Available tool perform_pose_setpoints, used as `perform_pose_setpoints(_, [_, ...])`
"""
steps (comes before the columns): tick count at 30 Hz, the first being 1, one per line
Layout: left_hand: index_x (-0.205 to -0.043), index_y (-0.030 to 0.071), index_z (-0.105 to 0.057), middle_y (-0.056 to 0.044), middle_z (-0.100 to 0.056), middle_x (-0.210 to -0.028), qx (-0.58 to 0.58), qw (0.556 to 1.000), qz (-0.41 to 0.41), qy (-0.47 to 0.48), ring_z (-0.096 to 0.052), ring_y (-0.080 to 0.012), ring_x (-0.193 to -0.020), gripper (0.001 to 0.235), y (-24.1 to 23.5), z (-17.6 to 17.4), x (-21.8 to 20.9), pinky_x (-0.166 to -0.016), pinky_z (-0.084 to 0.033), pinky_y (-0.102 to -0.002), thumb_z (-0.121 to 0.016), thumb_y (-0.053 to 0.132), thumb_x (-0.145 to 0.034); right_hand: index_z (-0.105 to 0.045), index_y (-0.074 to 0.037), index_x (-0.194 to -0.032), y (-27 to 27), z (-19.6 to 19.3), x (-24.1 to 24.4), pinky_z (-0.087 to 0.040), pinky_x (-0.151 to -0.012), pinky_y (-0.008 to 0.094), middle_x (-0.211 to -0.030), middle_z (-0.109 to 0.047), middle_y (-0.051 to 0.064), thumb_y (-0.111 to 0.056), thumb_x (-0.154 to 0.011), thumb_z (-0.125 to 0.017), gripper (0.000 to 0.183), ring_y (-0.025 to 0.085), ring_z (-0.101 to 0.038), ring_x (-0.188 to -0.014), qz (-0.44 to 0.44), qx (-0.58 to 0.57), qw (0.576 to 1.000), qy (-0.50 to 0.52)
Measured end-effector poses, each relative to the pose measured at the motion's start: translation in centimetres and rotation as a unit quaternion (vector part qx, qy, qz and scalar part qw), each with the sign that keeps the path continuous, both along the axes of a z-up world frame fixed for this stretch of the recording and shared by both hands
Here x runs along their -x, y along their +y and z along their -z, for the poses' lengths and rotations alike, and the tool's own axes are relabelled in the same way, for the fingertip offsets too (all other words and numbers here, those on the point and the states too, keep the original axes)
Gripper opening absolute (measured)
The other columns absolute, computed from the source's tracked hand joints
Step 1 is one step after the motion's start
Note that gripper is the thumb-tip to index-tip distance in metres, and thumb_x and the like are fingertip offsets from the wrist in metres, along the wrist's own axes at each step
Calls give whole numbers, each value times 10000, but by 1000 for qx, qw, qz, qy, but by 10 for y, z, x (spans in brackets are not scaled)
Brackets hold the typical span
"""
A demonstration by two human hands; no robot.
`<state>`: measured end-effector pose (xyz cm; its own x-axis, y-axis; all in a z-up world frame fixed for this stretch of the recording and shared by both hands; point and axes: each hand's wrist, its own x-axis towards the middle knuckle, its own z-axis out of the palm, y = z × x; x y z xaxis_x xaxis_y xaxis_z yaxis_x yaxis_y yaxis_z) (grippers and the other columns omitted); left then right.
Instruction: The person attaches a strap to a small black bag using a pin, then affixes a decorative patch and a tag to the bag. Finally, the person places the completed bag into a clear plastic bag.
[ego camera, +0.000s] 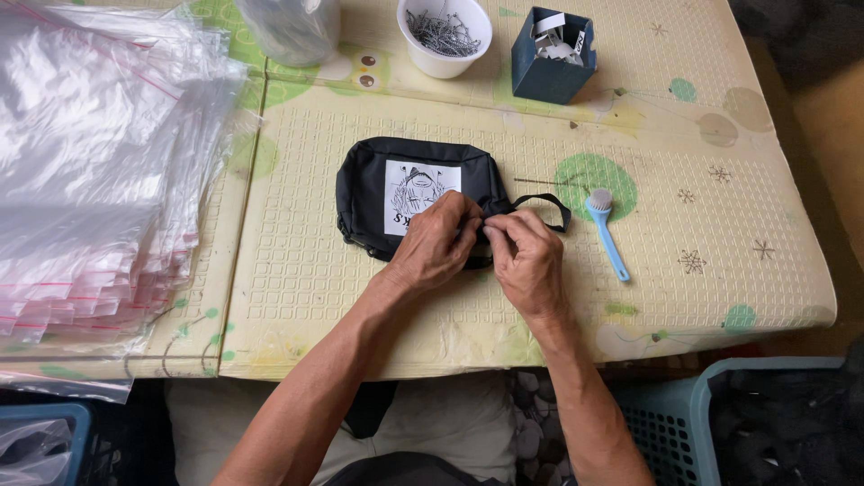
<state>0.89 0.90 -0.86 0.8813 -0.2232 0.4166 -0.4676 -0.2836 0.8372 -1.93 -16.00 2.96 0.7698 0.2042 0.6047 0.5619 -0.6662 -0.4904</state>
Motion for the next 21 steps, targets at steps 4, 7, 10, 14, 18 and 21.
perform_pose_setpoints(4, [-984, 108, -588, -116, -600, -858, 0, 1000, -2, -13, -696, -394, -805, 34, 1, -11, 5, -656, -573, -483, -587, 139, -971, -757, -89, -945, 2, 2, -3, -583, -682, 376, -841, -675, 74, -65, -935, -757, 25, 296, -720, -798, -1, 0, 1000, 5])
perform_pose_setpoints(7, [-1024, 129, -592, -116, -613, -878, -18, 1000, -11, -1, -697, -431, -848, 61, 0, -11, 4, -702, -571, -524, -585, 178, -989, -752, -107, -917, 2, 6, -6, -571, -674, 380, -816, -667, 67, -68, -926, -753, 40, 302, -708, -763, -10, 0, 1000, 7])
perform_pose_setpoints(10, [-1035, 132, -595, -101, -634, -874, -13, 1000, -1, 11, -715, -414, -863, 64, 3, -12, 4, -728, -577, -514, -581, 183, -999, -725, -90, -946, 3, 12, -8, -558, -672, 389, -823, -636, 91, -50, -942, -723, 40, 311, -690, -763, 3, -7, 1000, -3])
perform_pose_setpoints(14, [-1192, 119, -535, -165, -724, -964, -9, 999, 12, 46, -710, -467, -944, 189, 7, -24, 9, -787, -555, -576, -540, 139, -1005, -698, -70, -938, 2, 17, -11, -535, -644, 420, -797, -621, 125, -69, -958, -689, 23, 343, -678, -745, -3, -44, 999, 28])
perform_pose_setpoints(18, [-1175, 145, -689, -110, -793, -948, 14, 998, 18, 55, -756, -370, -934, 191, 14, -26, 2, -826, -582, -469, -605, 169, -1005, -686, -64, -946, 5, 17, -15, -530, -664, 450, -800, -631, 148, -74, -955, -656, 33, 379, -676, -764, -6, -51, 997, 50])
perform_pose_setpoints(21, [-1076, 120, -722, -131, -783, -888, 24, 999, 10, 47, -758, -373, -887, 123, 17, -31, 4, -801, -582, -461, -647, 168, -992, -667, -63, -946, 14, 15, -15, -525, -670, 474, -799, -613, 173, -73, -951, -650, 21, 417, -664, -770, 1, -45, 998, 43])
